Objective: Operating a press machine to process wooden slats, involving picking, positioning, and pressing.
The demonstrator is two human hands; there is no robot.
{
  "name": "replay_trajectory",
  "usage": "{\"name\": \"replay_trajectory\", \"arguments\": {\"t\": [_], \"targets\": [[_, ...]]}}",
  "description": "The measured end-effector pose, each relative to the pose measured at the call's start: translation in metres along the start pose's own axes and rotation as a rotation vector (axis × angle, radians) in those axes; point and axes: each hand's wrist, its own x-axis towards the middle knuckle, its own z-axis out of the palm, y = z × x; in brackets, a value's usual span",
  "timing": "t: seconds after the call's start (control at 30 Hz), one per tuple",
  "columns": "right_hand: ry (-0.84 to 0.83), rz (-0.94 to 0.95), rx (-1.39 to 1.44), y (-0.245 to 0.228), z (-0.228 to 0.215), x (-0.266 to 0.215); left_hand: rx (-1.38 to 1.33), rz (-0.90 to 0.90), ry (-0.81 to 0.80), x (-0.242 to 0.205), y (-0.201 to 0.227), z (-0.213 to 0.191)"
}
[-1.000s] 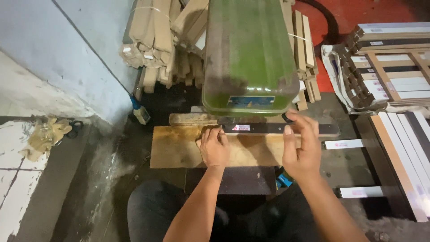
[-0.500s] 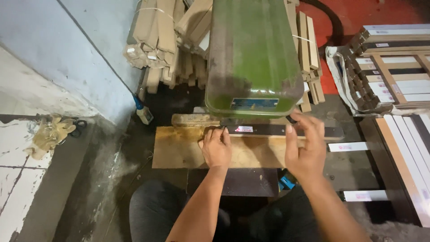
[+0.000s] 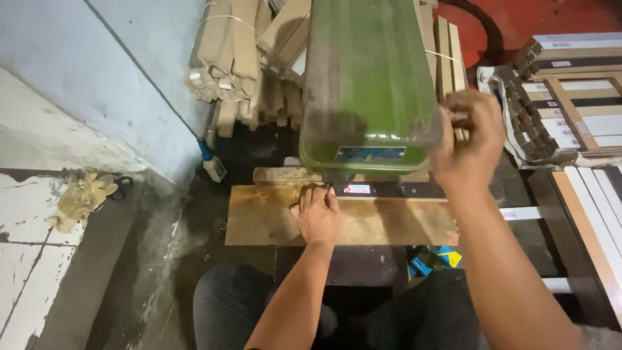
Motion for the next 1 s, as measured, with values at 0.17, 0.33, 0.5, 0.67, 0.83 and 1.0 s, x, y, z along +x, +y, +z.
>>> {"name": "replay_trajectory", "arguments": {"t": [0.17, 0.33, 0.5, 0.67, 0.83, 1.0], "targets": [[-0.087, 0.081, 0.02, 0.055, 0.032, -0.007, -0.014, -0.008, -0.029, 0.006, 0.008, -0.017], [-0.507, 0.353, -0.099, 0.1, 0.036, -0.066, -0.019, 0.01, -0.039, 0.004, 0.007, -0.016], [-0.943, 0.691, 0.031, 0.078, -0.023, -0.078, 0.037, 0.033, 0.049, 0.0, 0.001, -0.002], [-0.458, 0.775, -0.363, 0.171, -0.088, -0.151, -0.061, -0.007, -0.031, 0.004, 0.009, -0.018], [-0.372, 1.459, -0.395, 0.185, -0.118, -0.18, -0.083, -0.043, -0.092, 0.005, 0.009, -0.015], [-0.248, 1.027, -0.381, 0.208, -0.123, -0.236, -0.125, -0.24, -0.215, 0.002, -0.016, 0.011]]}}
